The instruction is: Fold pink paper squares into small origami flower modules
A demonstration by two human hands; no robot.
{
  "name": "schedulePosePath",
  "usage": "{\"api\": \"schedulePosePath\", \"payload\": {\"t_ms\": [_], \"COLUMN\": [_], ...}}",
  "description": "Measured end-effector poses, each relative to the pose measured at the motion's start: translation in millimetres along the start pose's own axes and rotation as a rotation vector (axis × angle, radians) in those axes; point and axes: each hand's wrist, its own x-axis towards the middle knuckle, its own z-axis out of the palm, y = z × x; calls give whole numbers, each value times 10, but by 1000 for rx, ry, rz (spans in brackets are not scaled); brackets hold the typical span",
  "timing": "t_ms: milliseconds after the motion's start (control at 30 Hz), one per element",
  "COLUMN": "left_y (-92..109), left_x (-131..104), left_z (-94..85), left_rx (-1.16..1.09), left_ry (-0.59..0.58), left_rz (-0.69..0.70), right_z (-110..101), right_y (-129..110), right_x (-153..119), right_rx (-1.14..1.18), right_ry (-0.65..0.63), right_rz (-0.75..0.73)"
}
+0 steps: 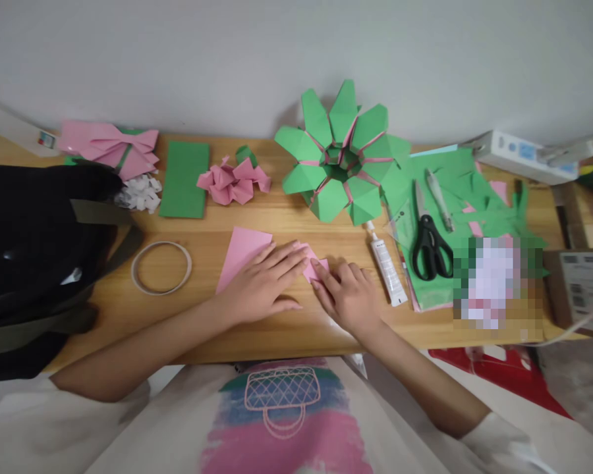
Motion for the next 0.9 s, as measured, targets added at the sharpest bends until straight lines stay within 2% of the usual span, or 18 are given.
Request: {"api": "schedulePosePath", "payload": {"t_ms": [200,300,400,533,633,700,767,833,900], "left_y": [6,-4,-4,23,73,137,234,355,473], "left_x": [-30,-19,1,-53,-190,-298,-392,-456,-487], "left_z": [-19,-29,-28,-53,-137,-240,-382,-552,-722], "left_rx": [-52,-187,-417,-521,-619,-716,-846,-1237,-1389], "left_ry": [2,21,149,379,545,608,604,573,563], "left_rz": [-38,-48,-105,-212,-279,-281,-252,-263,-279], "right_z": [16,4,-6,-87,-293,-496,-714,-909,-1061], "right_y": [10,25,30,-18,-107,-181,-256,-320,-366], "right_x": [-25,32,122,196,193,185,190,214,254], "right_rx": [260,323,400,563,669,706,726,743,732], "right_ry": [-40,-8,32,86,163,221,264,286,292], "right_rz": [191,258,321,295,233,192,144,80,16]}}
